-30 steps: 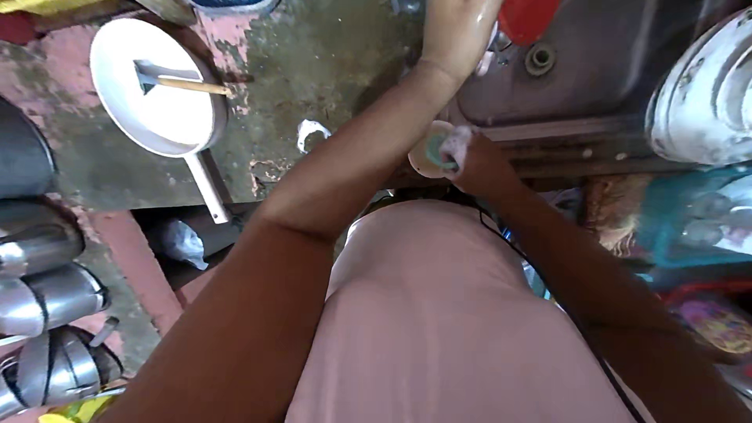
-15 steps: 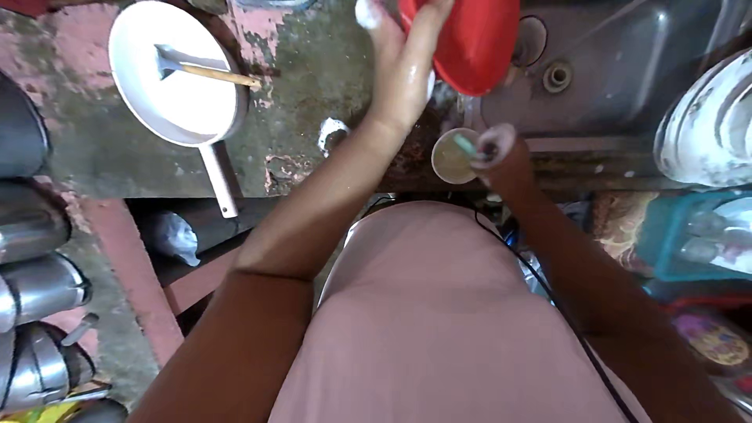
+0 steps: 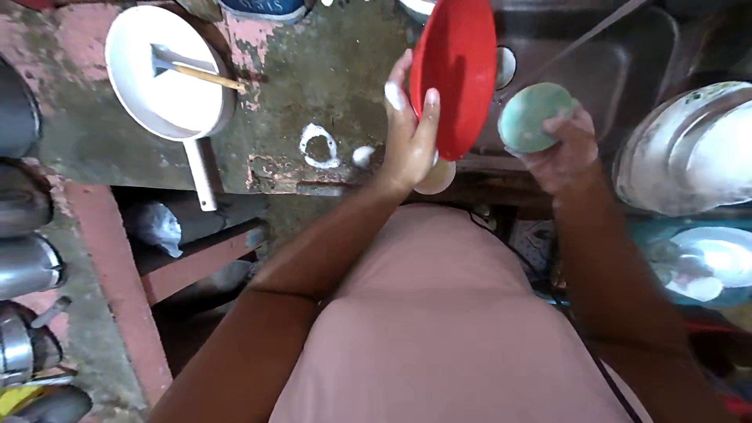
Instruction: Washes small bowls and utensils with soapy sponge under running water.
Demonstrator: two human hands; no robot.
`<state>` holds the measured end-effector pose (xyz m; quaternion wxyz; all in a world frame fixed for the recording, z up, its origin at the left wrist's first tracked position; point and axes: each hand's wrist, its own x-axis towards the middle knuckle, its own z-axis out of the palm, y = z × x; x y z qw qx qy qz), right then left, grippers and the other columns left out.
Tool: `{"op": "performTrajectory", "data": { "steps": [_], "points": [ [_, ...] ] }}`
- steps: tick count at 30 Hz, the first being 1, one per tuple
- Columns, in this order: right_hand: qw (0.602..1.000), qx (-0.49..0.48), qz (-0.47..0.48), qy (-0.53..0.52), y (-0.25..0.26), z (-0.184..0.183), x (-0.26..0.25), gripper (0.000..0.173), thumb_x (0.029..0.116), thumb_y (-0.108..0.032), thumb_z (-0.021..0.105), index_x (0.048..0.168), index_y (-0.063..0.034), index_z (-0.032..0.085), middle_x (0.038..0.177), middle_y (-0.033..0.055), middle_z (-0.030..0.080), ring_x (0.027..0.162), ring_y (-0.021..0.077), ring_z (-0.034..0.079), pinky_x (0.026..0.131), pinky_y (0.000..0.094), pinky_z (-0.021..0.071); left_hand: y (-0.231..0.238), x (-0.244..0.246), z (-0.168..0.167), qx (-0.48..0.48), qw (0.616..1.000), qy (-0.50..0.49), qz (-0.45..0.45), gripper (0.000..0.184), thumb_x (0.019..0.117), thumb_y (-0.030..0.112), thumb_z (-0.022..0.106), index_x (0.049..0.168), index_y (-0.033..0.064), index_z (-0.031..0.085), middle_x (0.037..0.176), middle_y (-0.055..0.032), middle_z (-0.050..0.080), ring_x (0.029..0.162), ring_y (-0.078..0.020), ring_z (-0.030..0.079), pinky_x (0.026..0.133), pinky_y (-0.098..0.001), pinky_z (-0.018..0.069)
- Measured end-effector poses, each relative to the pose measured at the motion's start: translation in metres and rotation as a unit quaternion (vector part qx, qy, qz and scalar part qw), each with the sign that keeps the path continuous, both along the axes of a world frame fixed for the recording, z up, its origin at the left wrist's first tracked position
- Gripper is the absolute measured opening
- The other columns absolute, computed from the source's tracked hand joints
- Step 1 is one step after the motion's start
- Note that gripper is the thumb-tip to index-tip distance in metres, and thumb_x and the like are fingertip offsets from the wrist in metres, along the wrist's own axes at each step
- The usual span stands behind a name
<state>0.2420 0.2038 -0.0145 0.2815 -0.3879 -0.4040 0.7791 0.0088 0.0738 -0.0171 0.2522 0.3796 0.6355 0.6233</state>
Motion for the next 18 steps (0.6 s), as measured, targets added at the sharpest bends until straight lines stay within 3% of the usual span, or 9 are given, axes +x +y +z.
{"op": "performTrajectory", "data": {
  "steps": [2, 3, 4, 6, 9, 12, 15, 17, 18],
  "points": [
    [0.984, 0.155, 0.025, -0.087, 0.009, 0.001, -0.013, 0.024, 0.0901, -0.012, 0.067, 0.112, -0.0115, 0.057, 0.102, 0.0015, 0.067, 0.089, 0.015, 0.069, 0.077, 0.0368, 0.0631, 0.003, 0.018, -0.006, 0.012, 1.0, -0.019, -0.001, 0.066, 0.1093, 0.033, 0.038, 0.157, -0.0066, 0.018, 0.158, -0.0275, 0.032, 0.144, -0.0288, 0.042, 0.118, -0.0461, 0.0419],
    [0.958, 0.25, 0.04, -0.138, 0.013, 0.002, -0.022, 0.021, 0.0881, -0.011, 0.069, 0.106, -0.0085, 0.058, 0.099, 0.0014, 0.065, 0.087, 0.0114, 0.066, 0.076, 0.0319, 0.0595, 0.005, 0.027, -0.009, 0.018, 0.999, -0.039, -0.001, 0.065, 0.1104, 0.034, 0.035, 0.158, -0.0064, 0.016, 0.16, -0.0266, 0.03, 0.145, -0.0276, 0.04, 0.119, -0.0451, 0.0405],
    [0.923, 0.336, 0.058, -0.181, 0.016, 0.003, -0.033, 0.022, 0.0855, -0.011, 0.071, 0.103, -0.0052, 0.059, 0.101, 0.0054, 0.064, 0.09, 0.0123, 0.063, 0.077, 0.0311, 0.0565, 0.007, 0.036, -0.01, 0.024, 0.997, -0.067, -0.004, 0.065, 0.1111, 0.035, 0.032, 0.158, -0.006, 0.014, 0.161, -0.0253, 0.029, 0.146, -0.0261, 0.039, 0.12, -0.0439, 0.04],
    [0.863, 0.438, 0.112, -0.225, 0.014, 0.01, -0.056, 0.027, 0.0821, -0.011, 0.076, 0.103, 0.0019, 0.063, 0.112, 0.0195, 0.064, 0.106, 0.0246, 0.063, 0.089, 0.0385, 0.0546, 0.009, 0.051, -0.009, 0.02, 0.992, -0.125, -0.015, 0.066, 0.1122, 0.039, 0.026, 0.16, -0.0029, 0.011, 0.163, -0.0212, 0.028, 0.148, -0.023, 0.038, 0.121, -0.0426, 0.0383],
    [0.819, 0.452, 0.265, -0.235, -0.006, 0.024, -0.083, 0.03, 0.0832, -0.018, 0.076, 0.108, -0.0036, 0.069, 0.122, 0.0176, 0.064, 0.116, 0.0272, 0.062, 0.099, 0.0449, 0.0536, 0.012, 0.059, -0.002, -0.001, 0.984, -0.178, -0.01, 0.064, 0.1127, 0.04, 0.022, 0.163, 0.003, 0.007, 0.161, -0.0161, 0.035, 0.143, -0.0168, 0.043, 0.12, -0.0376, 0.0388],
    [0.758, 0.435, 0.404, -0.269, -0.001, 0.021, -0.083, 0.022, 0.0967, -0.024, 0.063, 0.106, -0.0051, 0.071, 0.117, 0.0147, 0.067, 0.111, 0.0284, 0.065, 0.097, 0.0523, 0.0529, 0.005, 0.048, -0.004, -0.044, 0.979, -0.198, 0.027, 0.063, 0.1128, 0.042, 0.017, 0.164, 0.0073, 0.006, 0.161, -0.0153, 0.035, 0.144, -0.0168, 0.043, 0.121, -0.0379, 0.0388],
    [0.686, 0.491, 0.385, -0.374, 0.025, 0.0, -0.095, 0.027, 0.093, -0.015, 0.067, 0.116, -0.0001, 0.067, 0.125, 0.0259, 0.063, 0.12, 0.0435, 0.06, 0.101, 0.0647, 0.0489, 0.0, 0.049, -0.005, -0.053, 0.971, -0.233, 0.004, 0.059, 0.1135, 0.038, 0.019, 0.164, 0.0083, 0.009, 0.159, -0.014, 0.039, 0.143, -0.0175, 0.045, 0.119, -0.0404, 0.0421],
    [0.678, 0.534, 0.345, -0.37, 0.018, 0.002, -0.114, 0.04, 0.0868, -0.01, 0.071, 0.126, -0.0022, 0.065, 0.137, 0.025, 0.059, 0.133, 0.0425, 0.052, 0.112, 0.061, 0.0413, 0.002, 0.053, -0.009, -0.062, 0.96, -0.272, -0.014, 0.06, 0.1132, 0.042, 0.016, 0.163, 0.0086, 0.014, 0.156, -0.0137, 0.044, 0.141, -0.0185, 0.048, 0.118, -0.0416, 0.0428],
    [0.685, 0.538, 0.347, -0.349, 0.008, 0.009, -0.123, 0.044, 0.0842, -0.008, 0.073, 0.127, -0.0033, 0.064, 0.137, 0.0233, 0.059, 0.133, 0.0402, 0.053, 0.112, 0.0586, 0.0424, 0.004, 0.05, -0.011, -0.066, 0.96, -0.271, -0.016, 0.062, 0.1129, 0.043, 0.013, 0.162, 0.0065, 0.017, 0.156, -0.0148, 0.044, 0.142, -0.0192, 0.047, 0.12, -0.0416, 0.0408]
  ]
}}
